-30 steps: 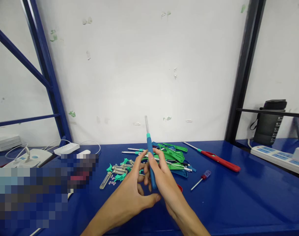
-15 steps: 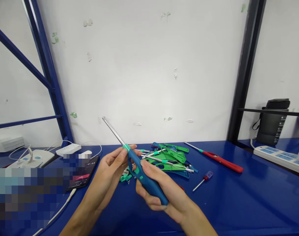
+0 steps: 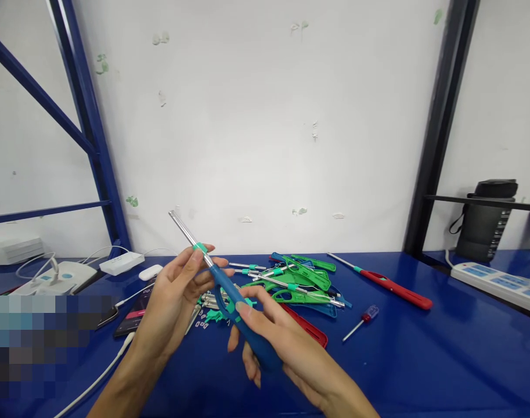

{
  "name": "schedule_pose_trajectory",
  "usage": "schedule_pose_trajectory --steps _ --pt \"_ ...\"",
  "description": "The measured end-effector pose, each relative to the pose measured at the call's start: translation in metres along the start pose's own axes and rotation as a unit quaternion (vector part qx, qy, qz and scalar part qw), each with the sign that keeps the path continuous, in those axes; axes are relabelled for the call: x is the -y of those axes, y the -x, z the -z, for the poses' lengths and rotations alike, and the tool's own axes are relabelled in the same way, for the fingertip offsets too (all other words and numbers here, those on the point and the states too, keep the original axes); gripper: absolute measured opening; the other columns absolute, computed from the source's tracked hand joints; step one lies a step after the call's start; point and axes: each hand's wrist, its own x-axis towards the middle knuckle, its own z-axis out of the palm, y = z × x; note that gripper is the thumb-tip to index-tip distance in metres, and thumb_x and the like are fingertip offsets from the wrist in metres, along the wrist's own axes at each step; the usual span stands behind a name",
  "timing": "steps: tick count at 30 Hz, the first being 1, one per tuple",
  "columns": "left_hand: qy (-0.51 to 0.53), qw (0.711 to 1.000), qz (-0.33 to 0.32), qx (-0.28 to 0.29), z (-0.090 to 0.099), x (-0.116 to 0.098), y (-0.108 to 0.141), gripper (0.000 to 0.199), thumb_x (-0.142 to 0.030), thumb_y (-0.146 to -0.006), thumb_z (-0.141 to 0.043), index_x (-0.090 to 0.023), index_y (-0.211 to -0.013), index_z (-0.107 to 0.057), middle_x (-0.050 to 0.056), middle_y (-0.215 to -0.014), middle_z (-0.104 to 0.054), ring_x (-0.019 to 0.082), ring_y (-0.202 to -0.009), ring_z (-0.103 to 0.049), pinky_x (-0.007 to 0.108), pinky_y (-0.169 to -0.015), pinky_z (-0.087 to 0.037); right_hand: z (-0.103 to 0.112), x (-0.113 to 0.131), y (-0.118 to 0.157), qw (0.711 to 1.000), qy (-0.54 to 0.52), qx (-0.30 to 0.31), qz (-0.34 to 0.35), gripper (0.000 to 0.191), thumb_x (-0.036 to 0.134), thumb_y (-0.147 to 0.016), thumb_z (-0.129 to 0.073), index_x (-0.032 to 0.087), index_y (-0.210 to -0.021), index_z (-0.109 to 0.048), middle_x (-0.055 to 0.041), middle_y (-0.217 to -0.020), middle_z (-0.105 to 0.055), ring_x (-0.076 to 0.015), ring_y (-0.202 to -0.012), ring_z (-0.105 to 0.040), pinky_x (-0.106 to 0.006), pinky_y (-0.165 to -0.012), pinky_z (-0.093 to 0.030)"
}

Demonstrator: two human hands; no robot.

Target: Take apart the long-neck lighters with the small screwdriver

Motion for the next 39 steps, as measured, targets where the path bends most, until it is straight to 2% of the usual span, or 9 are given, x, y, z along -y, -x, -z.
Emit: schedule_pose_trajectory --steps 3,9,14,16,20,26,30,33,39 --pt "-0.031 0.999 -0.026 -0.023 0.002 0.0 -0.003 0.037 -0.042 -0.09 -0.077 -0.015 -0.112 -0.065 0.009 -0.093 -0.081 0.021 -0.082 -0.078 0.024 -0.074 -0.06 0.003 0.001 0.001 0.997 0.065 -0.03 0.026 0.043 0.061 -0.1 -0.057 0.019 -0.109 -0.055 0.0009 -0.074 -0.069 -0.0086 -0.061 -0.059 -0.021 -0.064 -0.048" --pt "-0.07 0.998 -0.002 -0.005 0.0 0.004 -0.003 0.046 -0.048 -0.092 -0.073 -0.012 -0.12 -0.069 0.012 -0.102 -0.079 0.02 -0.083 -0.075 0.024 -0.069 -0.057 0.004 -0.001 -0.002 0.996 0.042 -0.082 0.018 0.047 0.064 -0.101 -0.049 0.018 -0.102 -0.057 0.0029 -0.063 -0.064 -0.005 -0.041 -0.04 -0.019 -0.044 -0.029" --pt "-0.08 0.987 0.058 0.124 -0.005 0.008 0.005 0.05 -0.044 -0.091 -0.075 -0.013 -0.13 -0.068 0.013 -0.11 -0.078 0.021 -0.085 -0.072 0.029 -0.078 -0.056 0.008 -0.007 -0.006 0.994 -0.091 -0.058 0.003 0.041 0.056 -0.102 -0.052 0.017 -0.091 -0.061 0.0091 -0.05 -0.045 -0.0028 -0.033 -0.026 -0.018 -0.038 -0.02" --pt "-0.082 0.984 0.062 0.147 -0.005 0.009 0.006 0.049 -0.043 -0.091 -0.075 -0.012 -0.129 -0.069 0.012 -0.108 -0.078 0.019 -0.081 -0.07 0.029 -0.077 -0.055 0.008 -0.007 -0.007 0.995 -0.088 -0.044 -0.001 0.046 0.059 -0.103 -0.048 0.017 -0.091 -0.063 0.0091 -0.048 -0.041 -0.0042 -0.035 -0.029 -0.018 -0.038 -0.023" --pt "-0.115 0.988 0.034 0.095 -0.005 0.01 0.004 0.049 -0.045 -0.089 -0.076 -0.011 -0.125 -0.071 0.011 -0.103 -0.078 0.018 -0.083 -0.066 0.025 -0.072 -0.051 0.006 -0.004 -0.006 0.995 0.059 -0.068 0.045 0.055 0.069 -0.099 -0.047 0.017 -0.095 -0.065 0.0 -0.068 -0.062 -0.0098 -0.056 -0.054 -0.019 -0.049 -0.042" --pt "-0.127 0.985 0.048 0.105 -0.002 0.01 0.003 0.052 -0.045 -0.091 -0.072 -0.011 -0.131 -0.068 0.011 -0.106 -0.076 0.02 -0.088 -0.064 0.027 -0.07 -0.049 0.006 -0.002 -0.004 0.972 0.209 -0.041 0.098 0.045 0.06 -0.104 -0.046 0.019 -0.106 -0.064 -0.0024 -0.086 -0.069 -0.0147 -0.071 -0.064 -0.028 -0.067 -0.052" --pt "-0.128 0.982 0.031 0.134 0.002 0.01 0.004 0.048 -0.042 -0.093 -0.067 -0.014 -0.132 -0.069 0.01 -0.104 -0.075 0.015 -0.073 -0.057 0.027 -0.066 -0.046 0.006 0.001 0.001 0.957 0.262 -0.039 0.118 0.037 0.052 -0.107 -0.046 0.021 -0.106 -0.064 -0.0017 -0.091 -0.071 -0.0167 -0.08 -0.068 -0.03 -0.078 -0.053" --pt "-0.127 0.98 0.021 0.148 0.002 0.009 0.005 0.046 -0.039 -0.094 -0.065 -0.015 -0.133 -0.068 0.011 -0.107 -0.075 0.018 -0.079 -0.061 0.028 -0.066 -0.045 0.007 0.002 0.005 0.937 0.323 -0.06 0.12 0.031 0.048 -0.107 -0.048 0.023 -0.106 -0.066 -0.0009 -0.091 -0.072 -0.0187 -0.085 -0.068 -0.031 -0.084 -0.05" --pt "-0.171 0.977 0.019 0.126 -0.004 0.009 0.006 0.044 -0.029 -0.088 -0.062 -0.013 -0.129 -0.068 0.011 -0.107 -0.076 0.023 -0.09 -0.067 0.027 -0.066 -0.046 0.009 0.002 0.003 0.882 0.441 -0.11 0.124 0.041 0.044 -0.107 -0.047 0.032 -0.145 -0.057 -0.0042 -0.104 -0.073 -0.0269 -0.101 -0.065 -0.036 -0.091 -0.045"
